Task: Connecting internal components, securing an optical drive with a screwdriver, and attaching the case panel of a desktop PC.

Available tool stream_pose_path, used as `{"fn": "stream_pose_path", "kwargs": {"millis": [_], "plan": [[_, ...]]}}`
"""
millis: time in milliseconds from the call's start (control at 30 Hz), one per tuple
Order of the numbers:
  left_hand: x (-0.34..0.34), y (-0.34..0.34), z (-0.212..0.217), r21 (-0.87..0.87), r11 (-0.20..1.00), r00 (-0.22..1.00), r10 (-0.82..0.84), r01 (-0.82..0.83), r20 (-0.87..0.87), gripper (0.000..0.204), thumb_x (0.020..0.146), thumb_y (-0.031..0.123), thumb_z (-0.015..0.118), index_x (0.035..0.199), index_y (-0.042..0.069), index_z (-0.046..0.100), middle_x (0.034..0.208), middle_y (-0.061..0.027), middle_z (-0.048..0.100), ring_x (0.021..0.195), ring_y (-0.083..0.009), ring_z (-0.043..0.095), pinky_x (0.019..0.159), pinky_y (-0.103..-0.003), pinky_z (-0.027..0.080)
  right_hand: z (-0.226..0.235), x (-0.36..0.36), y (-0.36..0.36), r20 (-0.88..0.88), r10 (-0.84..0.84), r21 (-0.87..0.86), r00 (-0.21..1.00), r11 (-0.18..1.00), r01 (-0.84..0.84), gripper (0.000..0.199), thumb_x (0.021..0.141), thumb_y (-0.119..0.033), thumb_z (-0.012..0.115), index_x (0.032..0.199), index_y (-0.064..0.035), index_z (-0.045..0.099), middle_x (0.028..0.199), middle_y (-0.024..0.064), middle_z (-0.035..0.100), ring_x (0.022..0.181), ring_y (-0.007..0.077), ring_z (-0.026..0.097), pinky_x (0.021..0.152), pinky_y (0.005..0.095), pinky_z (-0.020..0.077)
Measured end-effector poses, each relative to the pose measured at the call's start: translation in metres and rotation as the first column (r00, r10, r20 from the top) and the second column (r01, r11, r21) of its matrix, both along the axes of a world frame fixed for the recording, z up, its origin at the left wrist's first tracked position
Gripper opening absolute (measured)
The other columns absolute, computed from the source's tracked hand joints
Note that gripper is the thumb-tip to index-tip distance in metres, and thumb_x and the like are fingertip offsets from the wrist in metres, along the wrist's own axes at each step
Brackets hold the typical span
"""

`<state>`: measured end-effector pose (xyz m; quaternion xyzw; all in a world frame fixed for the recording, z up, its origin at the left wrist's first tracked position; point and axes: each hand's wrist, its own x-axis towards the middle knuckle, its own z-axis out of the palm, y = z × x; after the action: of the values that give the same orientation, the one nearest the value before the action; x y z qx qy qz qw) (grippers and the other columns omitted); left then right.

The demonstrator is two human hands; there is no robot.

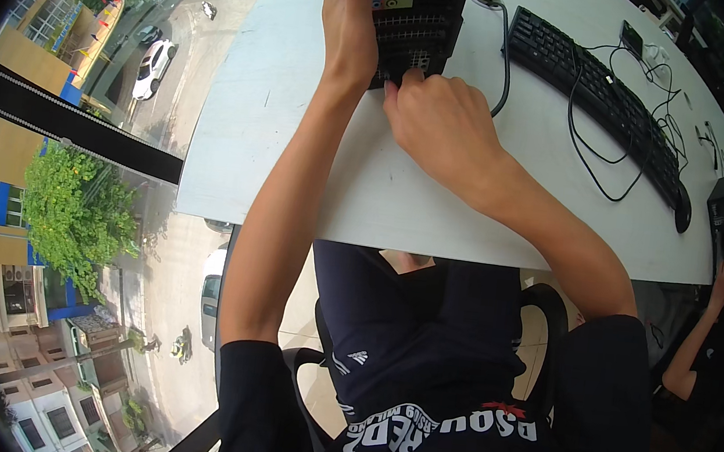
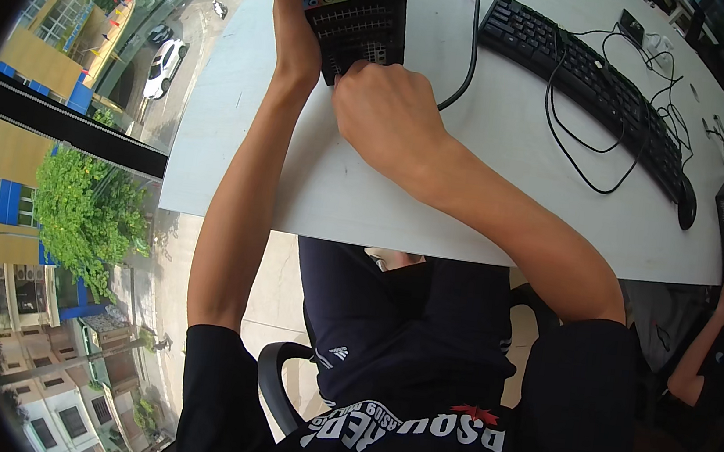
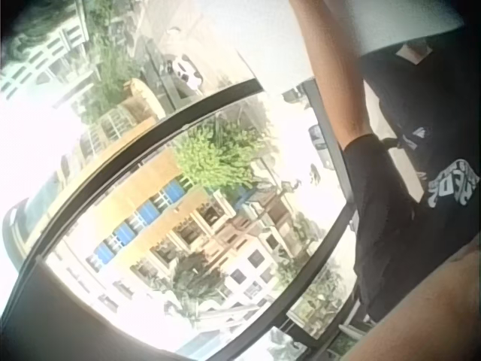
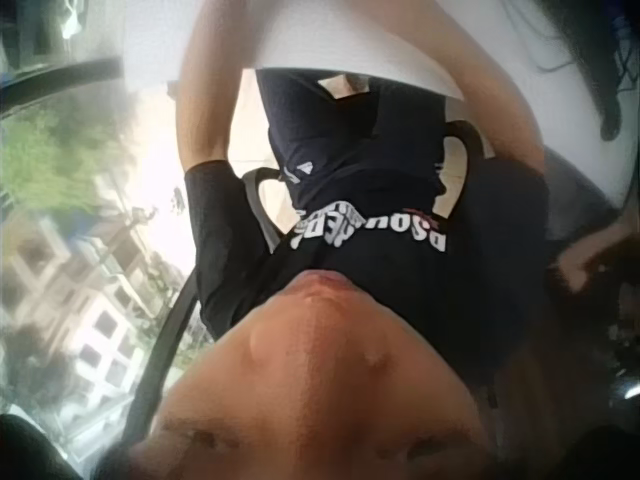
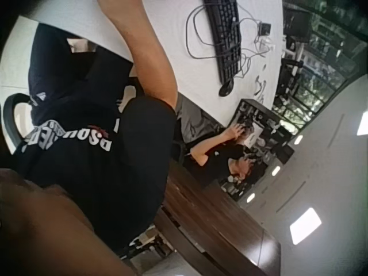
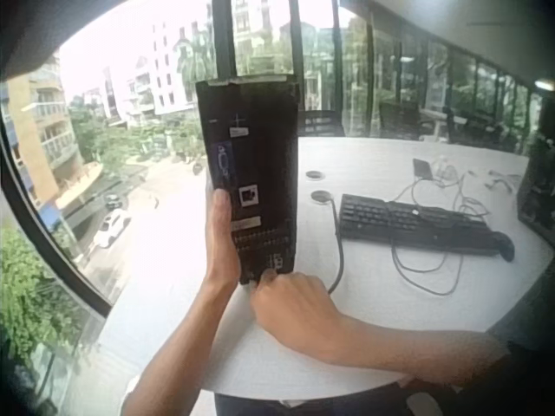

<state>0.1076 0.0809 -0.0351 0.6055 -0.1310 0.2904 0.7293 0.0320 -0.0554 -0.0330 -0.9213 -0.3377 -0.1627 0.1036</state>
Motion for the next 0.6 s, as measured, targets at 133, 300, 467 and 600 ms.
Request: {"fn": "stream_pose_path", "kwargs": {"millis": [133,300,467,600], "plan": [[0.004,0.001,0.002,0.028,1.000,1.000,-0.006,0.006,0.006,0.079,0.102,0.069,0.035,0.146,0.004,0.042,0.124,-0.0134,0.060,0.113,-0.0210,0.061,0.097,-0.034,0.052,-0.004,0.013,0.004,-0.006,-0.006,0.089,1.000,0.996,0.007,0.036,0.098,-0.023,0.058,0.074,0.0022,0.066,0.059,0.0222,0.064,0.057,0.0387,0.068,0.055,0.0464,0.0548],[0.006,-0.002,0.007,0.068,0.998,1.000,-0.018,0.017,0.016,0.082,0.101,0.070,0.033,0.150,0.004,0.039,0.128,-0.0145,0.059,0.117,-0.0221,0.060,0.101,-0.035,0.050,0.018,0.021,0.003,-0.186,0.008,0.044,0.983,0.999,0.000,0.024,0.088,-0.013,0.060,0.076,0.0044,0.071,0.072,0.0223,0.070,0.066,0.0384,0.071,0.061,0.0463,0.0574],[0.010,0.000,0.007,0.102,0.994,0.998,-0.051,0.048,0.030,0.084,0.101,0.071,0.031,0.153,0.005,0.036,0.132,-0.0157,0.058,0.121,-0.0232,0.060,0.104,-0.035,0.049,0.003,0.025,0.002,-0.182,-0.037,0.168,0.983,0.984,0.068,0.035,0.095,-0.026,0.060,0.081,0.0043,0.072,0.071,0.0219,0.069,0.066,0.0390,0.070,0.062,0.0468,0.0569],[0.012,0.004,0.001,0.097,0.995,0.998,0.005,-0.011,0.064,0.081,0.103,0.069,0.030,0.154,0.006,0.035,0.132,-0.0153,0.058,0.118,-0.0219,0.062,0.099,-0.031,0.052,0.006,0.015,-0.026,-0.230,-0.037,0.149,0.973,0.986,0.072,0.039,0.095,-0.035,0.063,0.089,0.0035,0.070,0.073,0.0201,0.070,0.068,0.0373,0.070,0.065,0.0450,0.0566]]}}
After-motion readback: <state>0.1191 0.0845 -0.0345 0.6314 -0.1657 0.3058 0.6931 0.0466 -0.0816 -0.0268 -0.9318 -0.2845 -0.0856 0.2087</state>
